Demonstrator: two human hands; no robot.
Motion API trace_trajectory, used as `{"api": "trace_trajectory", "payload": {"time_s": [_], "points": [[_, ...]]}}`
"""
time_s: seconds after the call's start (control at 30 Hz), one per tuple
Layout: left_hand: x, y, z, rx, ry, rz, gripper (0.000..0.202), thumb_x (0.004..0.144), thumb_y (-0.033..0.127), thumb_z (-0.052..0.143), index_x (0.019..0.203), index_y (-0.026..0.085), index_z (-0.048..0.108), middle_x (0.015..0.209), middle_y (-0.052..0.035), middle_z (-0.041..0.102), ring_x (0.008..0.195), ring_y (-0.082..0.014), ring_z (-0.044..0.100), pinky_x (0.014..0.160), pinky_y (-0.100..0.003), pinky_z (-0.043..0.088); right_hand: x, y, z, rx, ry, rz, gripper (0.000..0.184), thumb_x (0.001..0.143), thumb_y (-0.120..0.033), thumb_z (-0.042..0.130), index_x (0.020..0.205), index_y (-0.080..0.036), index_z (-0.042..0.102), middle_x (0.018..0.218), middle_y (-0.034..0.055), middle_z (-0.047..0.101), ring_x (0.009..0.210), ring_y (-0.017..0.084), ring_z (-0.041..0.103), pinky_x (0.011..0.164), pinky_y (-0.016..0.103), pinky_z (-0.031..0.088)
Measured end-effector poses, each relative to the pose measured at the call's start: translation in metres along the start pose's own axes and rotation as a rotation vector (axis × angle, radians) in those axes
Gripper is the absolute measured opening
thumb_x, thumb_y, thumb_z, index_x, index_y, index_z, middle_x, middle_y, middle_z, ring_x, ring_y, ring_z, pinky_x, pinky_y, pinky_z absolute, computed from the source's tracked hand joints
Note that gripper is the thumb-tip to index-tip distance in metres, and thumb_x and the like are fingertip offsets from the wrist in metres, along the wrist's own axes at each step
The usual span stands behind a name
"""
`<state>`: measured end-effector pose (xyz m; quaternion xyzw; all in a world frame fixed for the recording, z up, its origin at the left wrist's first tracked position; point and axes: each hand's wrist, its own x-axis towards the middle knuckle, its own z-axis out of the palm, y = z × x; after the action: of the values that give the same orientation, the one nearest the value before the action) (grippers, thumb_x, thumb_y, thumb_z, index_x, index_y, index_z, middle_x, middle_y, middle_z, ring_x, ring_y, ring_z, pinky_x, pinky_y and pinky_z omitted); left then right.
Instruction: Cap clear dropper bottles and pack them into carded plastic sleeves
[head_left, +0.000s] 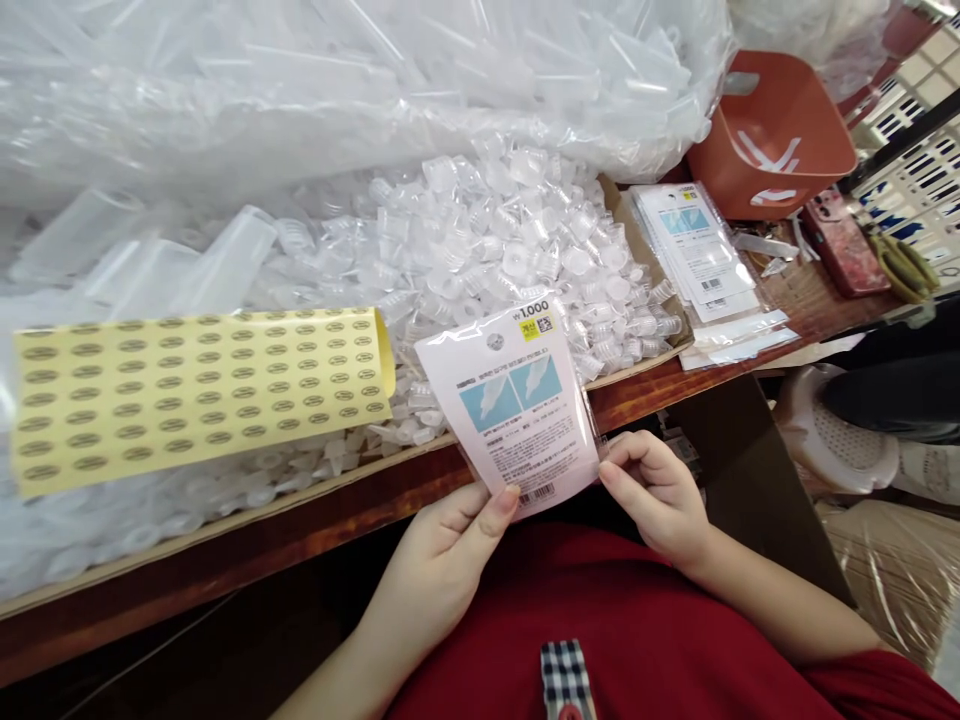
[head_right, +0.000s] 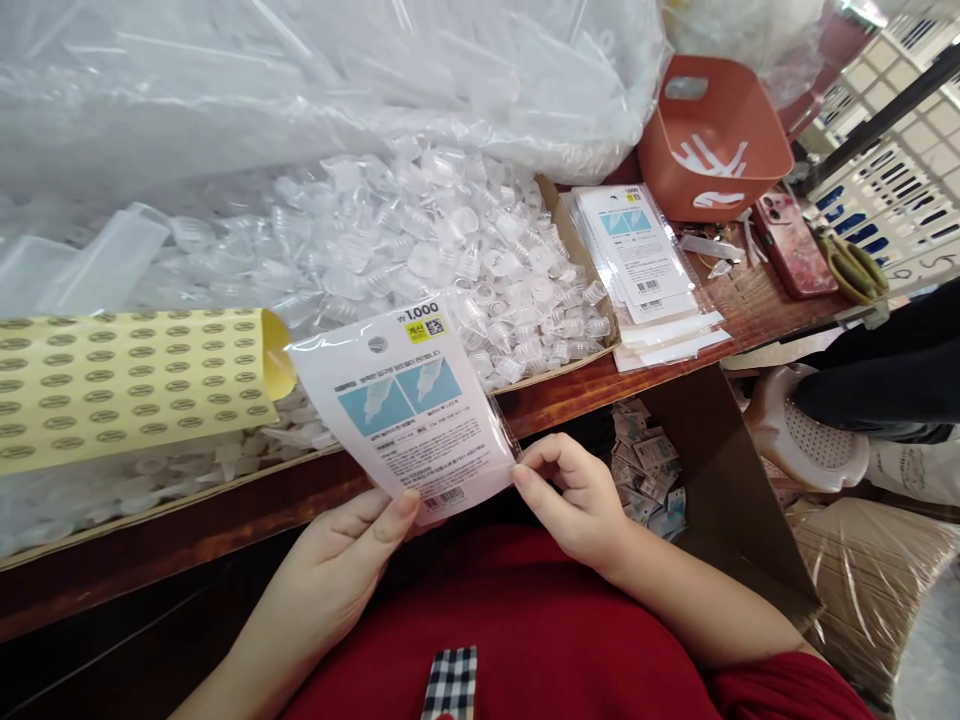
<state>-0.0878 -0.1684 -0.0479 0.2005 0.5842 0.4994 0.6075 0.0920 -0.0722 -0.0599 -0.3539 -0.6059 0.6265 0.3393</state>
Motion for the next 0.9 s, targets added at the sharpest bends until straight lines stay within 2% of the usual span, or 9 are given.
{"api": "trace_trajectory", "payload": {"time_s": [0.3,0.5,0.6,0.73,0.83,0.9], "points": [[-0.001,-0.013,-0.003,-0.059,-0.009,-0.042,0.036,0.079,0.05,0.067,0.092,0.02,0.079,0.102,-0.0077,0.078,0.103,-0.0315,0.068,0.102,-0.043,0.045,0.002,0.009,0.005,0.248,0.022,0.272,0.027,0.078,-0.039,0.073,0.073,-0.018,0.057,0.064,-0.0023,0.063,0.059,0.009,0.059,0.06,0.021,0.05],[-0.004,-0.012,-0.003,-0.048,0.004,-0.01,0.035,0.079,0.048,0.067,0.102,0.022,0.076,0.112,-0.0057,0.075,0.113,-0.0296,0.063,0.106,-0.04,0.042,0.005,0.014,0.004,0.385,-0.019,0.411,0.034,0.07,-0.041,0.08,0.077,-0.019,0.055,0.06,-0.0052,0.062,0.052,0.009,0.062,0.055,0.021,0.053],[-0.007,-0.011,-0.006,-0.013,-0.015,0.016,0.037,0.081,0.047,0.066,0.107,0.022,0.074,0.117,-0.0067,0.073,0.116,-0.0296,0.062,0.107,-0.04,0.041,0.003,0.011,-0.001,0.41,-0.102,0.459,0.033,0.069,-0.04,0.08,0.077,-0.017,0.059,0.063,-0.0033,0.064,0.052,0.009,0.063,0.054,0.021,0.053],[-0.013,-0.009,-0.008,0.057,0.028,0.041,0.038,0.08,0.049,0.066,0.107,0.023,0.075,0.115,-0.0061,0.074,0.113,-0.0295,0.063,0.104,-0.038,0.044,0.002,0.001,-0.005,0.401,-0.222,0.45,0.03,0.067,-0.037,0.082,0.078,-0.016,0.064,0.07,-0.0012,0.066,0.061,0.009,0.062,0.061,0.02,0.052],[-0.018,-0.006,-0.011,0.15,0.019,0.069,0.037,0.079,0.05,0.066,0.106,0.026,0.076,0.111,-0.0047,0.076,0.108,-0.0287,0.066,0.099,-0.034,0.048,0.006,-0.008,-0.005,0.268,-0.294,0.326,0.026,0.069,-0.031,0.082,0.082,-0.017,0.064,0.076,-0.0017,0.065,0.066,0.008,0.059,0.064,0.019,0.049],[-0.021,-0.002,-0.013,0.197,-0.039,0.095,0.033,0.08,0.049,0.065,0.105,0.029,0.076,0.109,-0.004,0.076,0.104,-0.0282,0.068,0.096,-0.033,0.05,0.01,-0.013,-0.005,0.149,-0.343,0.225,0.02,0.073,-0.029,0.078,0.078,-0.017,0.063,0.073,-0.0019,0.063,0.065,0.008,0.057,0.062,0.019,0.048]]}}
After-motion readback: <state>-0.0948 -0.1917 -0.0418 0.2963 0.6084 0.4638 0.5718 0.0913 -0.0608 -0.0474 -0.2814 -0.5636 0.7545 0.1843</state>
